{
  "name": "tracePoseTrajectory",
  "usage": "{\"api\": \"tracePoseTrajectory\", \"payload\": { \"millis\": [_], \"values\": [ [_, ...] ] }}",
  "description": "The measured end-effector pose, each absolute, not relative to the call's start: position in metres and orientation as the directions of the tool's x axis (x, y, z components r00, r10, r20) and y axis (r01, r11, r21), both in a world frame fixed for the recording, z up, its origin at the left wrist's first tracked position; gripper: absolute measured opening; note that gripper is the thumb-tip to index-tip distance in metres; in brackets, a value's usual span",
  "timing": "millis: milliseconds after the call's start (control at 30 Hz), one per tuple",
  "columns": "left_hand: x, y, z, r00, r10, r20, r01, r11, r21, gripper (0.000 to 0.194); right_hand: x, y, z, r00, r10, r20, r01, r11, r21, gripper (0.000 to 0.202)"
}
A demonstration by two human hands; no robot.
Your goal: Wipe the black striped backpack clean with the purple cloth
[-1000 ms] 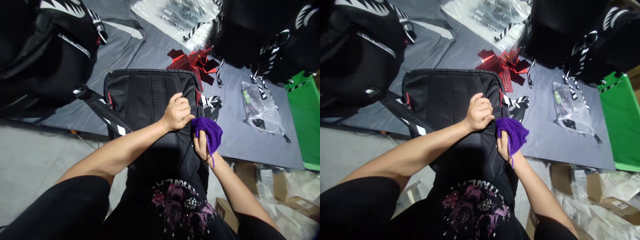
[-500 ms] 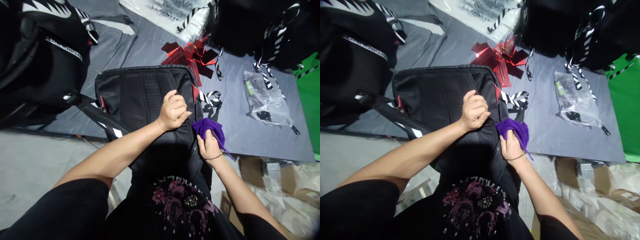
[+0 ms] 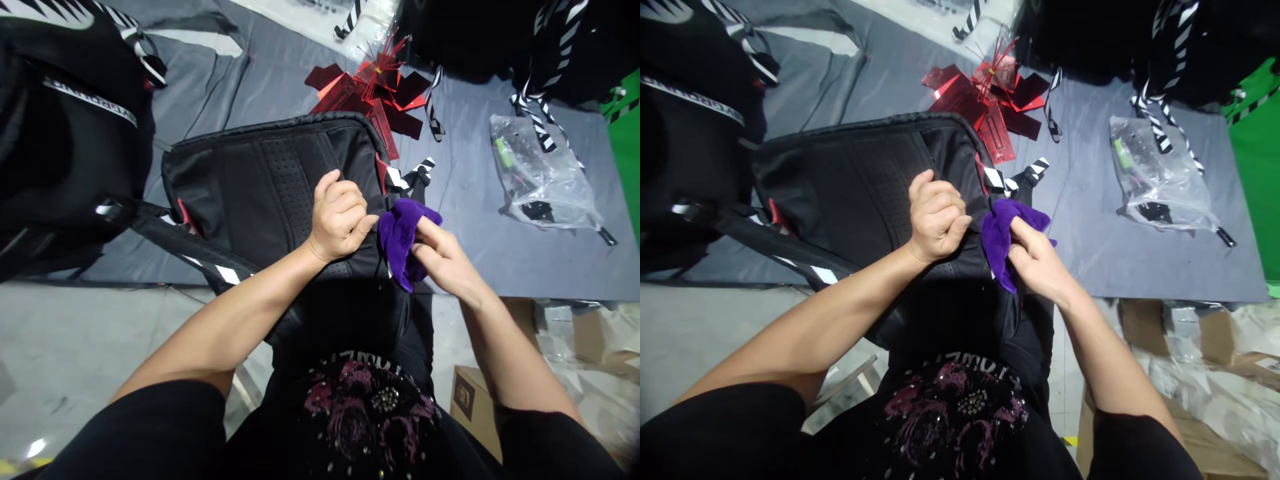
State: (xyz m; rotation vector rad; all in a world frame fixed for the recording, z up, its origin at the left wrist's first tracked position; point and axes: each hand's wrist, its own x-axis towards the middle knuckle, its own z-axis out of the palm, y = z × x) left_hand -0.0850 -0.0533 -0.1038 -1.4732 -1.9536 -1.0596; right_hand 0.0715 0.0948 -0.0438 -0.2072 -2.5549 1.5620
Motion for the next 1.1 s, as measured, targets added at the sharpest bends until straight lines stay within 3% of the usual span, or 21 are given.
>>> {"api": "tracePoseTrajectory", "payload": {
  "millis": [167, 233, 367, 533, 633, 900, 1033, 1100],
  "values": [
    [-0.086, -0.052, -0.103, -0.315, 0.564, 0.763, 0.948, 0.144, 0.284, 0.031, 0.050, 0.097, -0.045, -0.952, 0.263, 0.156, 0.136, 0.822, -0.553, 0.015],
    [-0.087, -0.052, -0.104, -0.317, 0.565, 0.762, 0.947, 0.138, 0.291, 0.029, 0.042, 0.096, -0.053, -0.942, 0.275, 0.194, 0.159, 0.872, -0.463, 0.034],
    [-0.088, -0.054, -0.107, -0.338, 0.597, 0.728, 0.929, 0.088, 0.359, 0.024, 0.039, 0.099, -0.070, -0.943, 0.303, 0.136, 0.185, 0.819, -0.542, 0.060],
    [-0.090, -0.054, -0.113, -0.363, 0.631, 0.685, 0.917, 0.113, 0.382, 0.027, 0.033, 0.101, -0.085, -0.910, 0.407, 0.079, 0.256, 0.702, -0.664, 0.061],
    [-0.091, -0.054, -0.114, -0.371, 0.633, 0.680, 0.918, 0.138, 0.373, 0.034, 0.027, 0.102, -0.087, -0.925, 0.374, 0.074, 0.222, 0.687, -0.691, 0.063],
    [-0.091, -0.052, -0.115, -0.377, 0.631, 0.678, 0.914, 0.137, 0.381, 0.041, 0.008, 0.112, -0.101, -0.948, 0.311, 0.065, 0.199, 0.741, -0.641, 0.060],
    [-0.092, -0.052, -0.114, -0.259, 0.553, 0.792, 0.962, 0.076, 0.262, 0.035, 0.002, 0.120, -0.109, -0.972, 0.229, 0.051, 0.152, 0.780, -0.606, 0.062],
    [-0.093, -0.052, -0.116, -0.259, 0.565, 0.784, 0.964, 0.098, 0.248, 0.035, 0.002, 0.121, -0.111, -0.974, 0.214, 0.072, 0.131, 0.795, -0.593, 0.063]
  ]
}}
